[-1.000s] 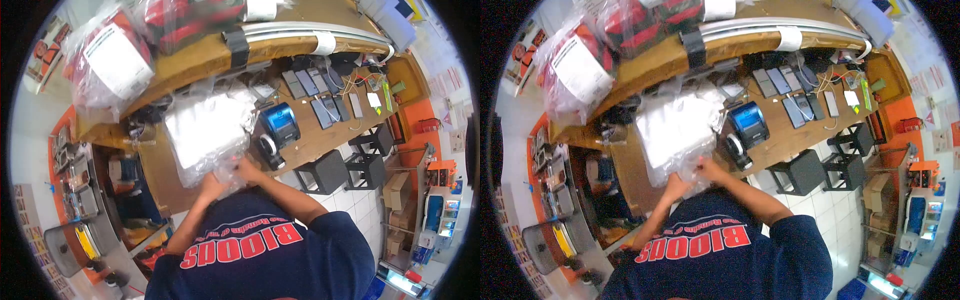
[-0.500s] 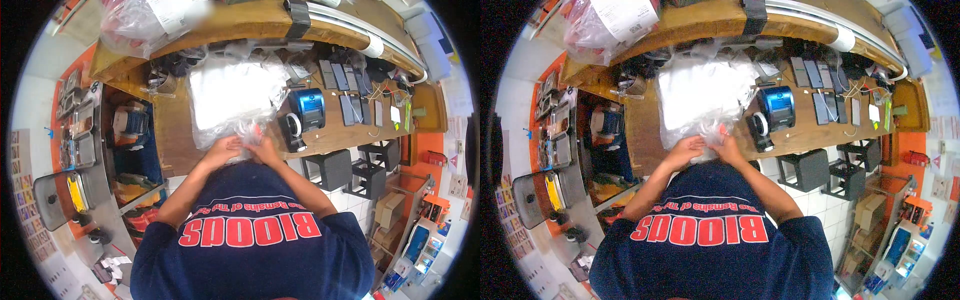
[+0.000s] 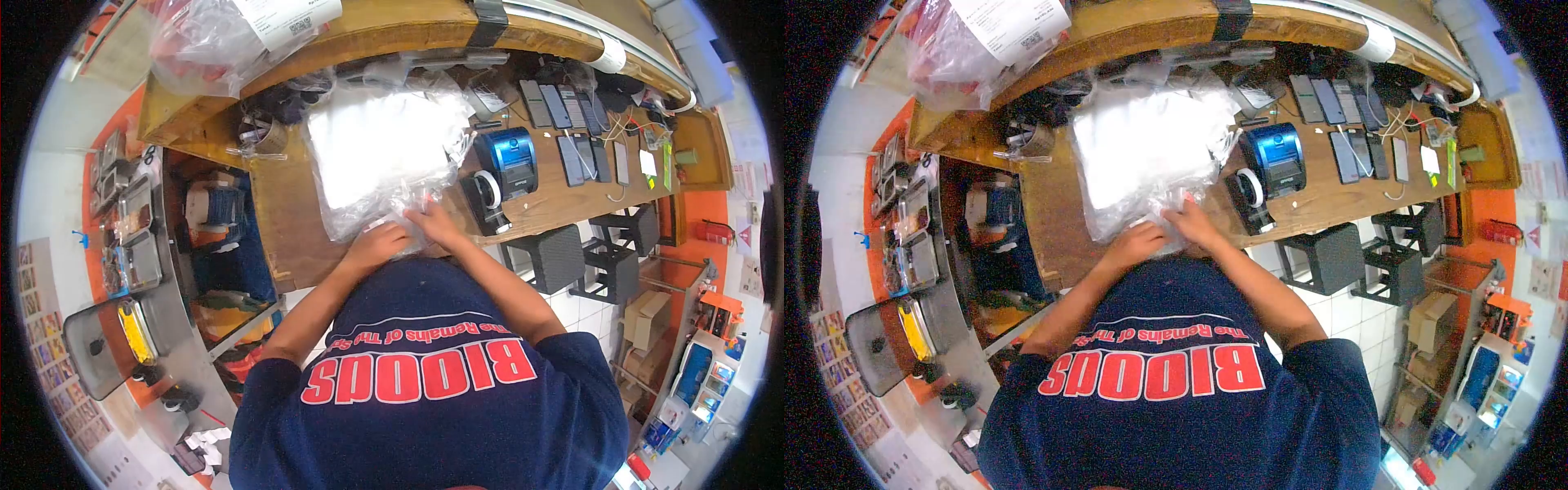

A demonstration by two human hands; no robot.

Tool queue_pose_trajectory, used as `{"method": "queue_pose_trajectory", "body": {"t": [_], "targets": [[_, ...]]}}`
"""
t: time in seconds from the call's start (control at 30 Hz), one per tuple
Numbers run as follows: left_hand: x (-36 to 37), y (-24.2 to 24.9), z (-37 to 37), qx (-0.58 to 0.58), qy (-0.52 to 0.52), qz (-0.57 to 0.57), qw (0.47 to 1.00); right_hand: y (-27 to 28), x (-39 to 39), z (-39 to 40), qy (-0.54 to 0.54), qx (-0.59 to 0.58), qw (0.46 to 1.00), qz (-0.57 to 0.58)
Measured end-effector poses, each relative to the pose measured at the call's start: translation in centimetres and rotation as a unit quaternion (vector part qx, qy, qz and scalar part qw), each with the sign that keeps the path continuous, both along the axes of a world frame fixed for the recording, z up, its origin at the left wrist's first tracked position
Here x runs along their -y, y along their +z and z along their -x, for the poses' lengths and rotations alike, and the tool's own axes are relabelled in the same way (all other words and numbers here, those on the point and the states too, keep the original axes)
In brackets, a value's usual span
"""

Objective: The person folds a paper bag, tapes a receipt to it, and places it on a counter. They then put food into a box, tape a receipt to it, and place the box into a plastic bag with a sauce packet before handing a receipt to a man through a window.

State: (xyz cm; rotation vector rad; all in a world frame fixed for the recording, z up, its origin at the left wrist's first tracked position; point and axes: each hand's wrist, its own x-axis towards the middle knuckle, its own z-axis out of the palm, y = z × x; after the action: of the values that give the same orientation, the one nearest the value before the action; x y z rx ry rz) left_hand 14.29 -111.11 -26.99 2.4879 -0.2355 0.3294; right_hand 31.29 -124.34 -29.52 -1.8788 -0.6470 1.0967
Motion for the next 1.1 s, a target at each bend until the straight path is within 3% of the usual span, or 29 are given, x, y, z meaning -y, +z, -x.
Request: {"method": "queue_pose_trajectory", "body": {"t": [0.03,0.17,0.23,0.27,0.33,0.37,0.43,0.53,0.77,0.83,0.93,1.1], "targets": [[0.0,0.3,-0.4,-0.006,-0.044,-0.083,0.996,-0.6,-0.2,-0.1,0.023,0.035,0.999,0.029],[0.1,-0.6,-1.5,0.005,-0.05,-0.121,0.991,-0.9,-0.3,-0.5,-0.04,-0.008,0.999,0.013],[0.2,-2.3,-1.5,0.02,0.039,0.02,0.999,0.0,0.4,-1.3,-0.169,-0.248,0.954,0.015],[0.3,-2.7,-1.3,0.021,0.039,0.022,0.999,-0.2,0.8,-1.5,-0.17,-0.247,0.954,0.017],[0.7,-3.3,-0.8,-0.015,0.125,0.174,0.977,-0.4,1.7,-1.1,-0.035,-0.075,0.996,-0.035],[0.9,-3.2,-0.7,-0.016,0.127,0.176,0.976,0.8,2.0,-0.7,-0.034,-0.075,0.996,-0.032],[1.2,-3.0,-0.8,-0.019,0.157,0.259,0.953,2.9,2.5,-0.1,0.029,0.135,0.99,-0.032],[1.4,-2.6,-0.8,-0.033,0.171,0.275,0.945,3.1,2.5,0.4,0.007,0.2,0.98,-0.011],[1.3,-2.2,-0.8,-0.05,0.184,0.318,0.929,5.2,2.5,0.8,-0.004,0.161,0.987,0.004],[1.2,-3.2,-0.7,-0.038,0.182,0.338,0.923,4.2,2.8,1.0,-0.028,-0.004,0.992,-0.12],[1.2,-4.1,-0.6,-0.053,0.185,0.363,0.912,3.2,2.8,0.9,-0.041,-0.075,0.984,-0.158],[1.1,-4.0,-0.5,-0.038,0.172,0.355,0.918,2.5,2.5,0.7,-0.02,-0.023,0.991,-0.13]]}}
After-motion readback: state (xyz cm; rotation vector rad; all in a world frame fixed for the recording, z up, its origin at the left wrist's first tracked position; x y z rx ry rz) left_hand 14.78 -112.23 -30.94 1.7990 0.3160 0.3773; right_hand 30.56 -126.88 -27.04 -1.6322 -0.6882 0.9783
